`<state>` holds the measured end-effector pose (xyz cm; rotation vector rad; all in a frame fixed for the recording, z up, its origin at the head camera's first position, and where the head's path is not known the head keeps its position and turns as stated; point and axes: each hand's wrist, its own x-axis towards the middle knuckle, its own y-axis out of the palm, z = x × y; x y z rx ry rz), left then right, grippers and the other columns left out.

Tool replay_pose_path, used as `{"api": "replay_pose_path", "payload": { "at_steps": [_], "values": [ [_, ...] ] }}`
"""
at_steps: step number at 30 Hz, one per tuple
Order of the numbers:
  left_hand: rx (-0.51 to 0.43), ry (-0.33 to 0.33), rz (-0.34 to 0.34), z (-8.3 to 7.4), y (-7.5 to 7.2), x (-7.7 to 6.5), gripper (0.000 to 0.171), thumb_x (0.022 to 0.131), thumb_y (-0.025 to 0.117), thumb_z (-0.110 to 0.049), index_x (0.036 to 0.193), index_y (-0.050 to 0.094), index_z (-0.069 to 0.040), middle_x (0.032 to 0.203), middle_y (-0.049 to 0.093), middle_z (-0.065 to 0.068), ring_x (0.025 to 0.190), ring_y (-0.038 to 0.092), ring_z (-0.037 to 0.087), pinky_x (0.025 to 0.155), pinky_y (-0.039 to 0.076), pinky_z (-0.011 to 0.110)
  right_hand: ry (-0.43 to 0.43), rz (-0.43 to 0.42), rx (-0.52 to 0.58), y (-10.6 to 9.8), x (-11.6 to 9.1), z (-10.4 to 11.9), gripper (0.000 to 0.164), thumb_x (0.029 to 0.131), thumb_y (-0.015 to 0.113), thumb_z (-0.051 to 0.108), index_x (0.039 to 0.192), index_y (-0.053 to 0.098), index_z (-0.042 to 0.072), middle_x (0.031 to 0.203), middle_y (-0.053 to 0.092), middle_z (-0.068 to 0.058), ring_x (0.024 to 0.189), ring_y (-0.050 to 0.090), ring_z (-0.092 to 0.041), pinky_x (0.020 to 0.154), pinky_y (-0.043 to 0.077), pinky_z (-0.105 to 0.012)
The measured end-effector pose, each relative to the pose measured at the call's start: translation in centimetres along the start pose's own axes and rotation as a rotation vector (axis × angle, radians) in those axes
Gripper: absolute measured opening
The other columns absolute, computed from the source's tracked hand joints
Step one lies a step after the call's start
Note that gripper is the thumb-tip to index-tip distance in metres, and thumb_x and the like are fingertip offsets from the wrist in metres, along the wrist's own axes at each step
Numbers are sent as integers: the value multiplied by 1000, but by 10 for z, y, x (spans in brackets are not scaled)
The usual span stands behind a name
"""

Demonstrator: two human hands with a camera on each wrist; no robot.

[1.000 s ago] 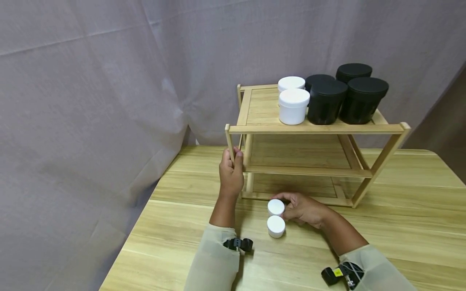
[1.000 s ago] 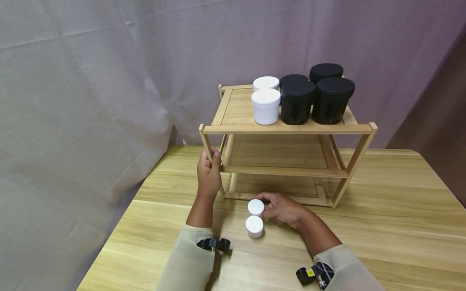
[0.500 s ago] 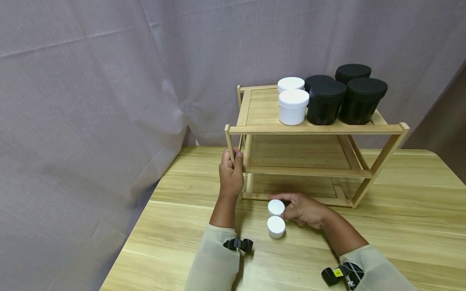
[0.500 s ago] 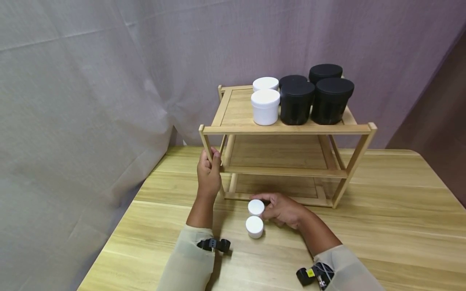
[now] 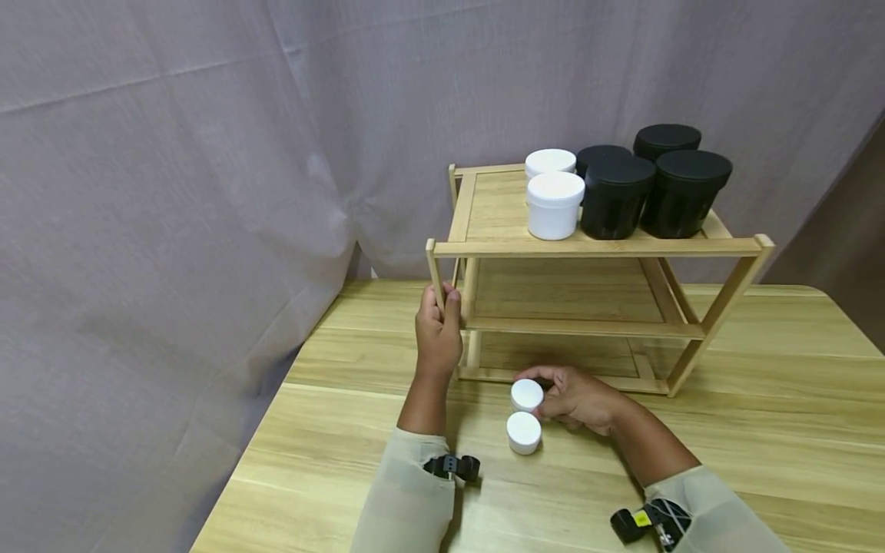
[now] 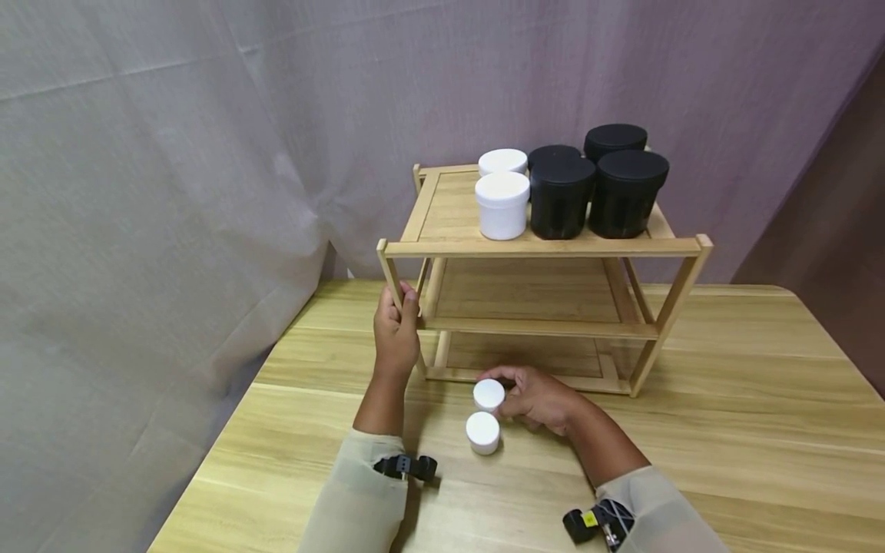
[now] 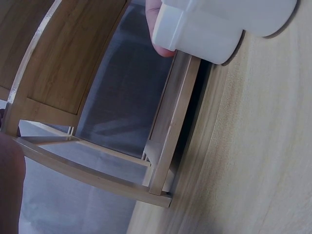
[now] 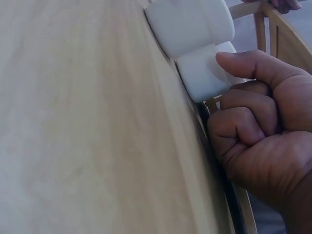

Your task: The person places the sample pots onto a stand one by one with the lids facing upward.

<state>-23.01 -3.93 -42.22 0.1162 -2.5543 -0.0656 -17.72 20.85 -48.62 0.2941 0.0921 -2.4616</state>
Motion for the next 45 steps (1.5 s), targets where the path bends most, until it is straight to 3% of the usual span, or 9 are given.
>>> {"api": "replay_pose_path", "payload": {
  "at_steps": [9,16,26,33,38,40,45],
  "values": [
    [-12,17,0,1,0,1,18,114,53,-7,114,55,10,68,47,4,59,44,3,54,36,19,20,-53,-4,0,-3,6,75,89,75,-6,157,43,-6,72,68,2,46,36,-1,46,30,-19],
    [-28,15,5,0,0,1,19,114,53,-8,114,55,11,69,46,-2,60,44,3,54,37,19,30,-93,-22,2,-5,12,77,89,77,-4,157,43,-6,74,69,2,46,37,-1,46,31,-18],
    [-23,-3,8,0,0,0,19,115,52,-8,115,55,10,70,47,-6,60,44,4,54,37,19,26,-246,-197,12,-11,30,67,90,85,3,149,54,-3,72,61,1,52,43,-5,48,35,-21],
    [-8,19,20,3,0,0,19,115,52,-8,115,54,11,68,45,-8,57,41,3,50,33,19,3,-330,-290,15,-18,39,66,89,87,6,146,57,-6,77,63,-1,57,44,-8,51,36,-24],
    [11,23,33,4,0,-1,19,115,50,-9,115,55,10,68,43,-8,55,38,3,48,31,19,-17,-380,-366,16,-25,46,64,87,90,11,142,64,-5,69,59,2,56,42,-8,51,34,-24],
    [11,14,26,2,0,-1,20,115,51,-10,115,55,9,68,43,-7,56,38,3,49,32,19,-39,-399,-401,18,-26,49,62,86,92,13,140,67,-5,73,63,0,59,44,-9,53,35,-24],
    [18,-1,18,1,-1,-1,18,115,51,-11,115,55,7,67,42,-8,56,36,4,49,30,20,-84,-442,-498,25,-30,59,58,88,93,19,136,71,-4,105,79,-9,82,60,-12,70,49,-25]
  ]
}}
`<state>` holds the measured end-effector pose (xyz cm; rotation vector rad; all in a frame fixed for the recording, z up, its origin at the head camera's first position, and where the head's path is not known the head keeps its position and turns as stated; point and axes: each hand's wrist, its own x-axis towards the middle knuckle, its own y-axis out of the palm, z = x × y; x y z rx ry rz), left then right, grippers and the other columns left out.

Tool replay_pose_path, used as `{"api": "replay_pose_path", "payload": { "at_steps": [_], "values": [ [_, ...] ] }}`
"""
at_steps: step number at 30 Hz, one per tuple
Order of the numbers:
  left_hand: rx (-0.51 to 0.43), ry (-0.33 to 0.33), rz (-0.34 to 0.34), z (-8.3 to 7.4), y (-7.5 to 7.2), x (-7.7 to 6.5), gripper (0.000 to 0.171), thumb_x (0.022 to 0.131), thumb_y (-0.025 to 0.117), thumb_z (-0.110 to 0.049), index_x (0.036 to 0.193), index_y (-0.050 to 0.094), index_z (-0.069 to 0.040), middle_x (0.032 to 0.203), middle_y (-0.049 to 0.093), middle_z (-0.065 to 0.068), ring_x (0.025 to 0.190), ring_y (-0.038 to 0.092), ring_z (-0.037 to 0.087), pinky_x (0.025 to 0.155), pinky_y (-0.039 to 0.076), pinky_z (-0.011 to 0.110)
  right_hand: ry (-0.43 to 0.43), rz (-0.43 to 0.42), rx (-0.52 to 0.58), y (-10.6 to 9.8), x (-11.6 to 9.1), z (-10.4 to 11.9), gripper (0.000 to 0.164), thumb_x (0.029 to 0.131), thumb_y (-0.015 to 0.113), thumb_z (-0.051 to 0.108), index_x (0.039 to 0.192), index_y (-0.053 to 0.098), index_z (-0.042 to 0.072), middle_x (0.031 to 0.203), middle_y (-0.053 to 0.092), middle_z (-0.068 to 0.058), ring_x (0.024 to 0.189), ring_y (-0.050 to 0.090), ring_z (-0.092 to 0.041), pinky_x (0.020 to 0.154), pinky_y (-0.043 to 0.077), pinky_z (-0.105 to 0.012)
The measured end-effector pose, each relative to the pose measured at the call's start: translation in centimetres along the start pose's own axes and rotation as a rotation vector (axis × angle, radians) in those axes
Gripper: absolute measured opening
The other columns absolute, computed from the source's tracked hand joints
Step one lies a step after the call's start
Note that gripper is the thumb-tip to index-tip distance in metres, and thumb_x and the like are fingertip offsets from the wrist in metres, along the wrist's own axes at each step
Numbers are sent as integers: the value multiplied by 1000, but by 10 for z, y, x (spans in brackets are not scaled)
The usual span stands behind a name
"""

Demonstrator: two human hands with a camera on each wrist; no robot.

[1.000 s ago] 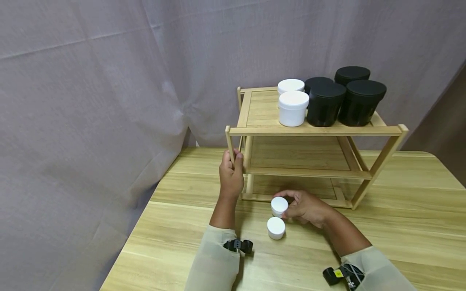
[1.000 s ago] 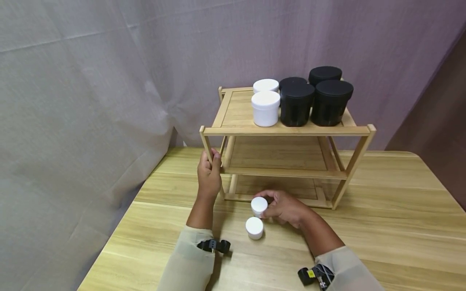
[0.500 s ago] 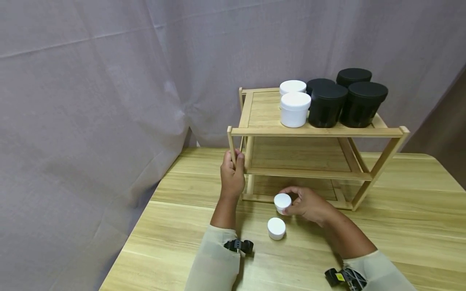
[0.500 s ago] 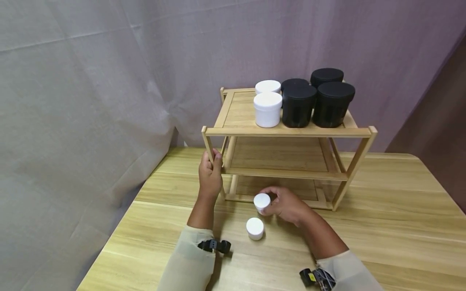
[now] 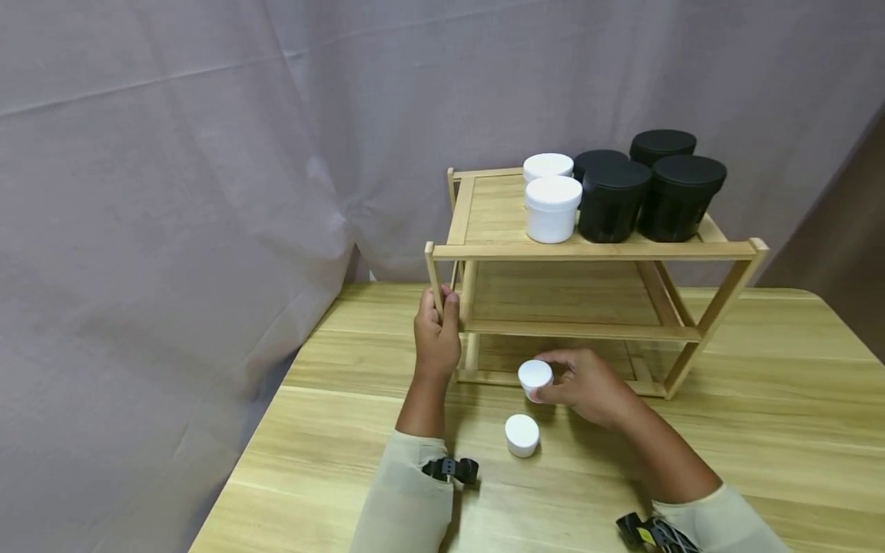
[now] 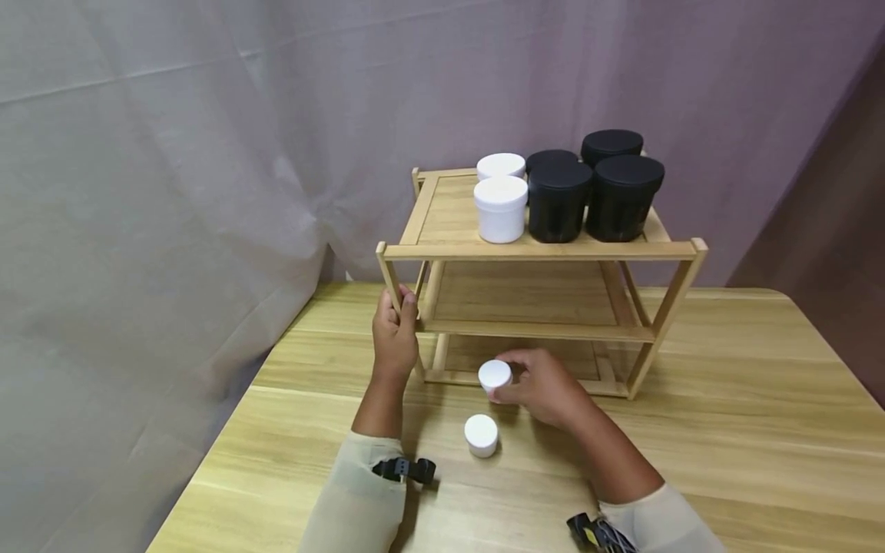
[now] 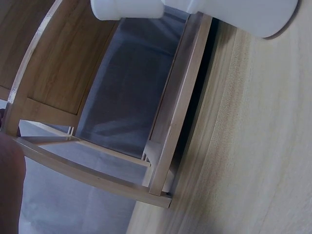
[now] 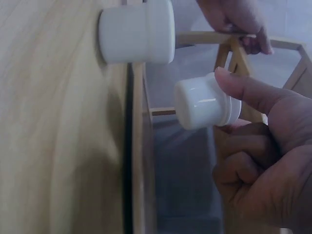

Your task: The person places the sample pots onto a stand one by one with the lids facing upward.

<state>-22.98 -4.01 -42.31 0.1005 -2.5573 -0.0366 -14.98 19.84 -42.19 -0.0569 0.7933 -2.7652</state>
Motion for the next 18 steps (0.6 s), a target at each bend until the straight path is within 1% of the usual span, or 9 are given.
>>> {"api": "replay_pose_path", "payload": {
  "at_steps": [2,4,6,8,12,13,17,18],
  "values": [
    [5,-1,0,0,-1,0,18,115,50,-10,114,55,6,66,41,-8,55,36,4,48,30,20,-8,-9,-33,0,-2,5,58,89,92,20,136,71,-5,113,80,-13,91,67,-16,77,53,-28],
    [5,3,0,0,-1,1,18,115,51,-10,114,56,7,67,42,-8,55,36,4,49,30,19,-19,-11,-82,-1,-5,10,58,90,91,21,137,70,-6,118,80,-17,99,73,-23,82,58,-35],
    [6,10,-3,0,-1,1,18,115,51,-10,115,56,8,67,43,-8,55,37,3,49,30,19,-35,-11,-147,-2,-8,14,58,92,90,22,138,69,-6,124,78,-20,108,76,-31,87,61,-43],
    [5,16,-8,0,0,2,18,114,52,-9,115,56,8,68,44,-8,56,39,3,49,32,19,-46,-15,-220,-3,-11,18,59,92,90,24,140,68,-5,126,77,-22,111,76,-35,86,62,-47],
    [5,22,-15,1,0,2,17,114,53,-9,114,56,8,69,45,-8,57,41,3,50,33,19,-47,-32,-323,-6,-16,26,61,92,90,25,143,68,-1,128,76,-24,107,74,-34,81,60,-48],
    [4,24,-16,1,0,2,17,114,53,-9,113,56,8,69,45,-8,57,41,3,51,33,19,-45,-37,-334,-6,-17,28,61,93,89,25,143,68,0,128,76,-24,107,74,-34,81,59,-49],
    [-1,25,-14,1,0,1,16,114,52,-8,113,56,8,68,44,-8,57,41,3,50,34,19,-57,-59,-363,-6,-23,33,60,94,88,23,146,67,2,130,76,-24,118,73,-44,91,60,-61],
    [-2,26,-13,1,0,1,16,114,52,-8,113,56,8,68,44,-9,57,41,3,50,33,19,-61,-63,-366,-7,-24,35,59,94,87,23,146,67,2,130,77,-24,118,73,-46,91,60,-63]
  ]
}}
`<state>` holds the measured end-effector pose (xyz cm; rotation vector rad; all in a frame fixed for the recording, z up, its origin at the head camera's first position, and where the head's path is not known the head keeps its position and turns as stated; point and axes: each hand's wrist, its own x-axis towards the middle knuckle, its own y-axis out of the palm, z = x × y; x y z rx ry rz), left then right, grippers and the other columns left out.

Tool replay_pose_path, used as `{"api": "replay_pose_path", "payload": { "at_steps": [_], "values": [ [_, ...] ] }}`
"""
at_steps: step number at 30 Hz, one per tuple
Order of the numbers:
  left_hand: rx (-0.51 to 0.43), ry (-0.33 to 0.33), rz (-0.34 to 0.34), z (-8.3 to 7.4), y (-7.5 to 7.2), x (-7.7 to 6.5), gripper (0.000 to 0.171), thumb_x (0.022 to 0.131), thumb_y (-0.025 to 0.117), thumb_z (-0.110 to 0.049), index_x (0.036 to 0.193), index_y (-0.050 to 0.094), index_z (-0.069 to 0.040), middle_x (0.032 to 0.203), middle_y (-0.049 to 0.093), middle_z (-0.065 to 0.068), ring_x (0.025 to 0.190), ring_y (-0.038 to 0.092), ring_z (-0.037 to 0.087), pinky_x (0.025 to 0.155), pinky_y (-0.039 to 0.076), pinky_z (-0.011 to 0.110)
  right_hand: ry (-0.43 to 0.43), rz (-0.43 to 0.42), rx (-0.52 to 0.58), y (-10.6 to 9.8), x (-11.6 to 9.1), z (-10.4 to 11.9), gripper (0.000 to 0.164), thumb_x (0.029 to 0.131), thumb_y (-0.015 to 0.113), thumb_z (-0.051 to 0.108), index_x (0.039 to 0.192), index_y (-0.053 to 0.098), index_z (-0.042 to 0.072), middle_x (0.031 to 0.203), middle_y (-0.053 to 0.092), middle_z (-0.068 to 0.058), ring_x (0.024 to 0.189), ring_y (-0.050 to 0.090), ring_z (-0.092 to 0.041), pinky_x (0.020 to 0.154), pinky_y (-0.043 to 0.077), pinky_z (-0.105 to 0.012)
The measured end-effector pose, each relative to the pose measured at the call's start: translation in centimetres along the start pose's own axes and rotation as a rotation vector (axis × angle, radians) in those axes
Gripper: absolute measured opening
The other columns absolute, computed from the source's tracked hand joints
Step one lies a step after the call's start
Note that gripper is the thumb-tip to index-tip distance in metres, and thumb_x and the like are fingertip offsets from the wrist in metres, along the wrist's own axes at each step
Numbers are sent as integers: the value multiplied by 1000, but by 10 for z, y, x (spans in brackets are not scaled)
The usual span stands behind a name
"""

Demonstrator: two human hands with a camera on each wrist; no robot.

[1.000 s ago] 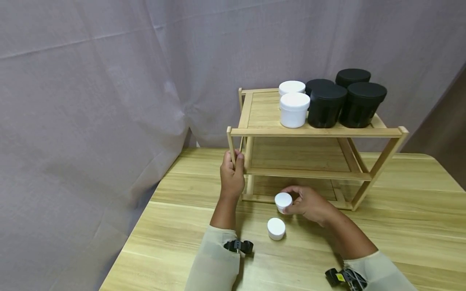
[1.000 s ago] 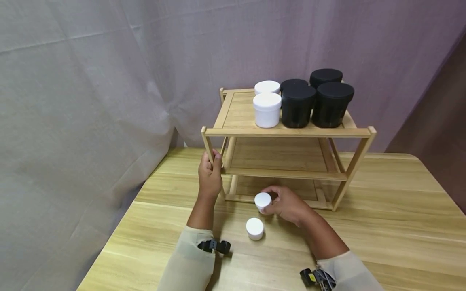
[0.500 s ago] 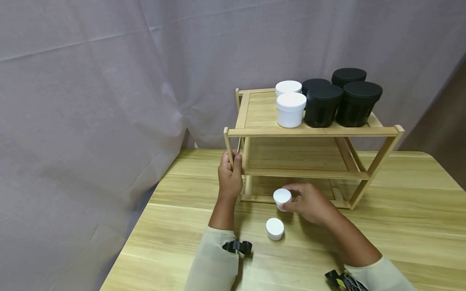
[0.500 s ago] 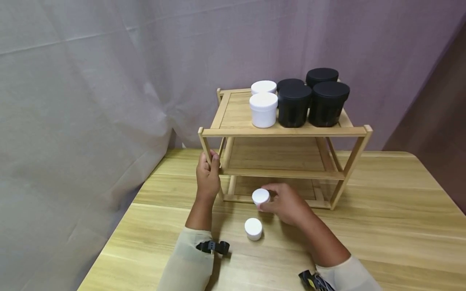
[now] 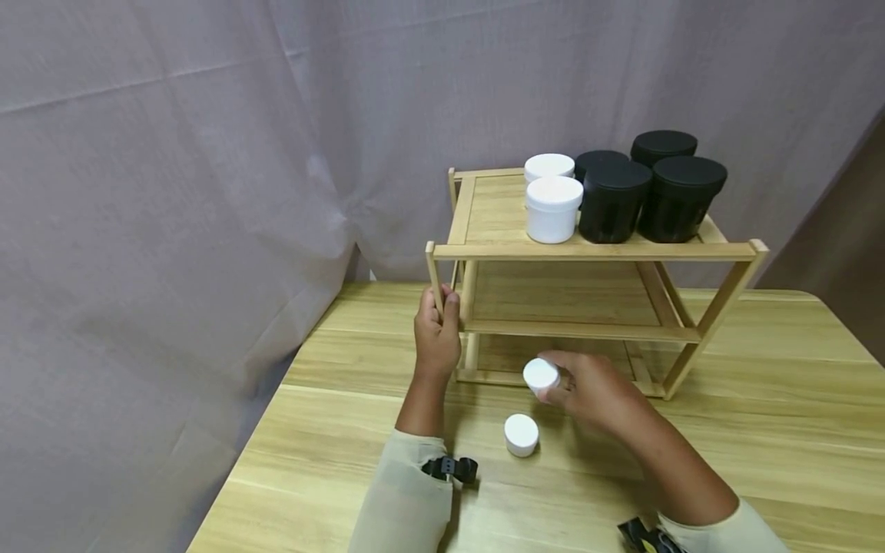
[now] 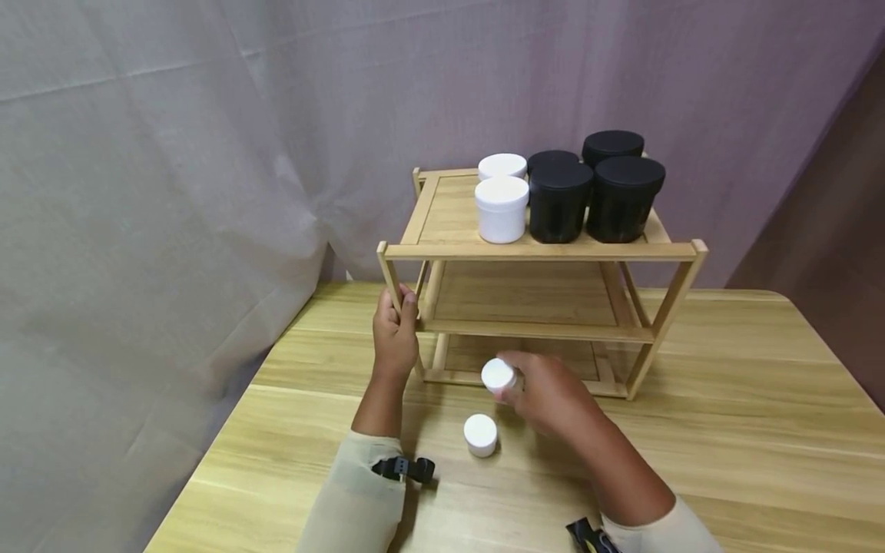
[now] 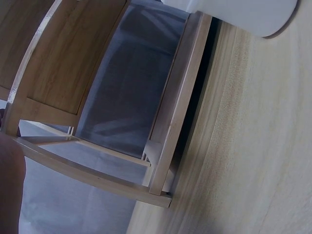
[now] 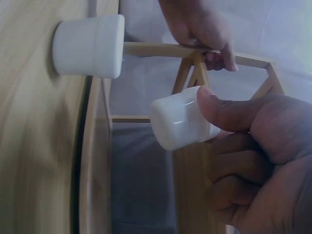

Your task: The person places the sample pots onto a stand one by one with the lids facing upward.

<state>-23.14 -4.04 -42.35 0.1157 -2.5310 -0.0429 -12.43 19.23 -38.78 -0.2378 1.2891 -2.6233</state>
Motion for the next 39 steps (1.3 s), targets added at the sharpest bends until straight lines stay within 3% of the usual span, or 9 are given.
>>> {"api": "replay_pose_path", "payload": {
  "at_steps": [4,12,20,24,27,33,39],
  "values": [
    [-6,3,5,0,1,0,17,114,52,-8,113,55,9,68,44,-8,56,40,3,50,33,19,-14,-43,-18,-4,-7,7,56,96,86,23,146,68,7,125,79,-20,116,75,-46,92,60,-66],
    [-5,-7,3,-1,1,0,18,114,52,-8,114,55,9,69,45,-7,57,42,3,51,35,18,-46,-117,-49,-10,-21,28,53,94,87,24,143,70,10,118,82,-12,98,80,-27,79,63,-53],
    [13,-9,-9,0,1,0,17,114,52,-8,113,56,9,68,45,-8,56,41,2,50,33,18,-47,-195,-91,-14,-35,43,58,96,86,26,148,64,15,99,82,-7,71,68,-11,61,53,-38],
    [-8,-14,-3,-1,2,0,18,114,53,-8,113,55,10,69,46,-7,58,43,2,52,35,18,-59,-235,-119,-17,-44,51,61,98,84,27,153,59,15,72,71,1,58,54,-8,53,44,-32],
    [-16,-14,3,-1,3,0,18,114,52,-8,114,55,11,69,46,-7,58,43,3,52,35,18,-76,-275,-147,-19,-49,55,62,98,83,27,154,58,15,62,61,6,53,48,-8,50,40,-30],
    [-9,-12,1,-1,2,0,17,114,52,-7,115,55,10,69,45,-7,57,43,3,52,35,19,-99,-338,-190,-22,-56,61,63,97,85,26,153,60,14,58,59,8,50,45,-6,54,39,-33],
    [-12,-15,-6,-1,2,-1,18,114,53,-8,115,55,10,68,45,-6,58,43,4,52,35,19,-126,-431,-210,-24,-66,67,66,95,87,29,154,60,19,54,47,13,48,36,-4,46,30,-26]
  ]
}}
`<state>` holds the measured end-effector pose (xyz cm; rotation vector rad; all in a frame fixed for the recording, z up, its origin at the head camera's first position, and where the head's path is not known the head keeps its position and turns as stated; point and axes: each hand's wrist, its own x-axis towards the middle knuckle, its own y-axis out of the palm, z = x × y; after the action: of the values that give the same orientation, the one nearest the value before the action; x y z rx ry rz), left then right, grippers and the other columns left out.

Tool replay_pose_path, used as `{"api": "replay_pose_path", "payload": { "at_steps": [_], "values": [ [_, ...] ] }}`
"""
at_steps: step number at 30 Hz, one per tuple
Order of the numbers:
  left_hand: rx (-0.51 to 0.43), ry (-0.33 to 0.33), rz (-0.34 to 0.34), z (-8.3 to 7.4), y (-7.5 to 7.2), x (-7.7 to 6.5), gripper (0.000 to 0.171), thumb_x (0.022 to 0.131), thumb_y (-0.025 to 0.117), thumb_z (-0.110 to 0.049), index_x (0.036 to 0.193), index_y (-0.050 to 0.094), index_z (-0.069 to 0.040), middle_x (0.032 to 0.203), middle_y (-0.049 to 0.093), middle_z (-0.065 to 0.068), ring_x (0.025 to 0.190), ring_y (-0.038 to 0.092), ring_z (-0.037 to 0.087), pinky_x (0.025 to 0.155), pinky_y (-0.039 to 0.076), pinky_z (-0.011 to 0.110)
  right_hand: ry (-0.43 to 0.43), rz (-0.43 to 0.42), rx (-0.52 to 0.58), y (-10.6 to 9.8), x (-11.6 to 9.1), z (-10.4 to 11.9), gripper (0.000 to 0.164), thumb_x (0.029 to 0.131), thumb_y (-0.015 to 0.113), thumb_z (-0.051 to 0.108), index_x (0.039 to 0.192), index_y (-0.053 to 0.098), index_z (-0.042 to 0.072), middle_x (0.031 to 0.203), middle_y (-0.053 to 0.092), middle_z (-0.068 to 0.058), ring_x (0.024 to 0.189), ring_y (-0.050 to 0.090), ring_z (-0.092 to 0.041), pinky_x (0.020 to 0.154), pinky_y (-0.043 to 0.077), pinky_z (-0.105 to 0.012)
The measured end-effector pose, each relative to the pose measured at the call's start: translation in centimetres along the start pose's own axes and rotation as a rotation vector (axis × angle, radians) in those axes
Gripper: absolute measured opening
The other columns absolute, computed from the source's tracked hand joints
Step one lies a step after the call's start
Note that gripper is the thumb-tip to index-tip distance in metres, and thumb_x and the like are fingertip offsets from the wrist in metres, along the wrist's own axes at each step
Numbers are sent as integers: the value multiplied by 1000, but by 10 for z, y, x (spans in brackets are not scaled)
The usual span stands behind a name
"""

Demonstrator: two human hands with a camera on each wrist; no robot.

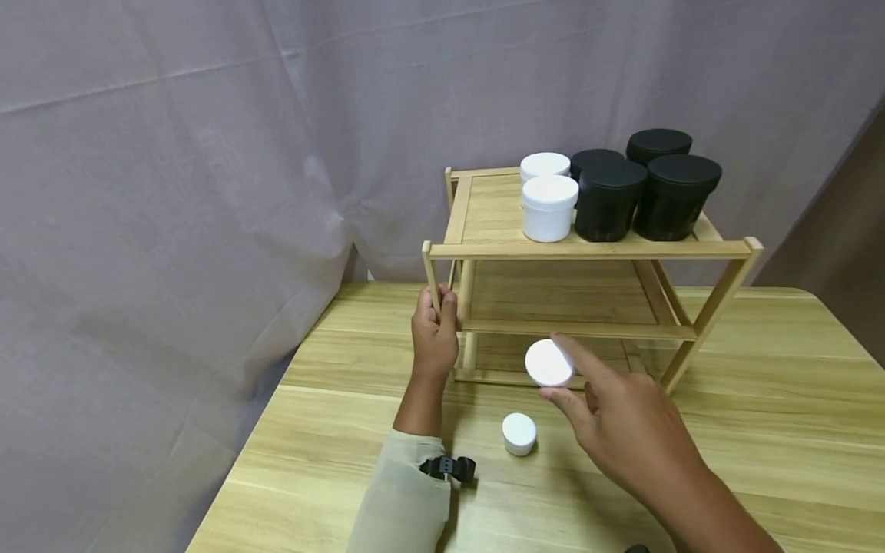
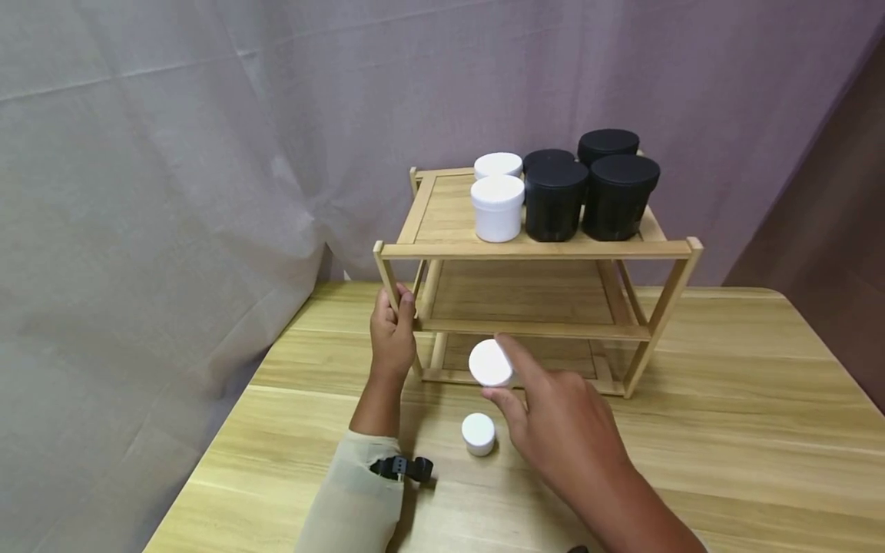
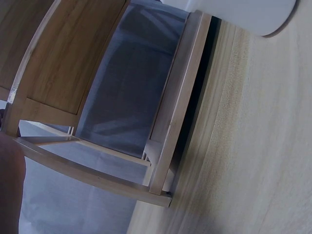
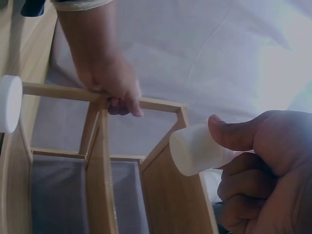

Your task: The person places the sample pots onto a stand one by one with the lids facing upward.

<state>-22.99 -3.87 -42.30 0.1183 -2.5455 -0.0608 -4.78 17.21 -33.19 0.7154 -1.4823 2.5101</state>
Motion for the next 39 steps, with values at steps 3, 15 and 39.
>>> {"api": "replay_pose_path", "payload": {
  "at_steps": [3,15,39],
  "values": [
    [11,-8,-2,0,0,0,18,114,53,-9,115,55,10,67,46,-5,58,44,4,53,37,19,-35,-74,-12,-2,-4,2,70,91,91,28,153,61,20,54,39,16,47,27,1,44,27,-23],
    [7,-11,-10,0,0,0,17,114,53,-8,115,56,9,66,45,-8,58,43,4,52,34,19,-178,-419,81,5,2,2,81,105,48,72,145,68,4,59,40,9,53,26,5,43,29,-18],
    [4,-2,5,1,0,1,17,115,52,-9,116,55,8,66,44,-8,58,44,5,53,36,19,-314,-714,315,20,36,-5,67,105,70,47,136,67,-12,57,46,-2,54,30,1,46,27,-15]
  ]
}}
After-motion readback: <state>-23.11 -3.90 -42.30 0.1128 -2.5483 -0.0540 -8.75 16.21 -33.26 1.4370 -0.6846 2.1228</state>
